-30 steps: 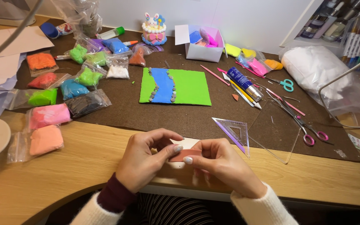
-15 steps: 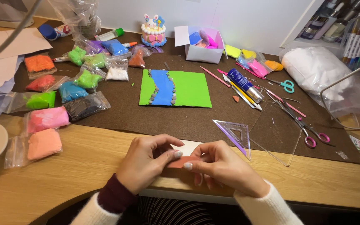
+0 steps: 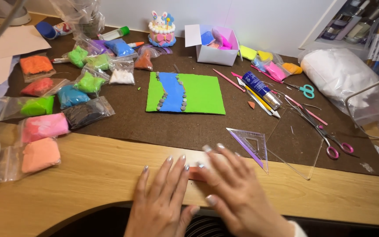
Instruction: Constructing a miniature bridge scene using various colors of modeling clay, placing small stones along a river, and using a triangle ruler for alignment.
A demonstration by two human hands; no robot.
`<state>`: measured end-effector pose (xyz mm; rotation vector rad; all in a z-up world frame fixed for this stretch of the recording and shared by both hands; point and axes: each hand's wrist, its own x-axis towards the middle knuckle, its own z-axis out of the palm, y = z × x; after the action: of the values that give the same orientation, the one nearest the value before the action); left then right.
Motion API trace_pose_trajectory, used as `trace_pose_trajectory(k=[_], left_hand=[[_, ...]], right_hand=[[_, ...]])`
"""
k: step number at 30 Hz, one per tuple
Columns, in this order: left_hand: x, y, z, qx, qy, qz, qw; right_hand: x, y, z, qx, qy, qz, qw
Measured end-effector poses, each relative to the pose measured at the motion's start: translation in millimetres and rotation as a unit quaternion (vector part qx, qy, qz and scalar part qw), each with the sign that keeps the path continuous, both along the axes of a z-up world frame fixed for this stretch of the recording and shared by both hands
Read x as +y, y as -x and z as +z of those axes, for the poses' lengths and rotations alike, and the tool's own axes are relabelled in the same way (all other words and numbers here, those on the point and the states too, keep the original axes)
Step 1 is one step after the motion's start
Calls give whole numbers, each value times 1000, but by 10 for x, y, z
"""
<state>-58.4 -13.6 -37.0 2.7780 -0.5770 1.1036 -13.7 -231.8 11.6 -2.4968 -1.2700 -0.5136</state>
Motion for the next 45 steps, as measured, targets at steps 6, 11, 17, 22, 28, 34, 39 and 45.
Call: trace_pose_trajectory(k=[6, 11, 17, 22, 28, 34, 39, 45], left_hand=[[25, -13, -82, -3, 13, 1, 1000], [70, -1, -100, -18, 53, 61, 997], [88, -7, -167, -26, 26, 64, 997], [86, 15, -183, -25, 58, 110, 992], [27, 47, -227, -40, 52, 98, 993], [-150, 103, -373, -46, 51, 87, 994], [-422, 137, -312, -65, 57, 83, 993], [-557, 109, -162, -6, 80, 115, 990]], right_hand=[[-5, 16, -60, -5, 86, 0, 996], [12, -27, 35, 114, 25, 9, 993], [190, -240, 221, 122, 53, 72, 989], [256, -402, 218, 91, 89, 105, 986], [239, -376, 216, 140, 82, 105, 981], [-151, -276, 327, 108, -93, -3, 990], [-900, -161, 139, 23, -31, -355, 934], [-1022, -225, 198, 85, -71, -541, 834]])
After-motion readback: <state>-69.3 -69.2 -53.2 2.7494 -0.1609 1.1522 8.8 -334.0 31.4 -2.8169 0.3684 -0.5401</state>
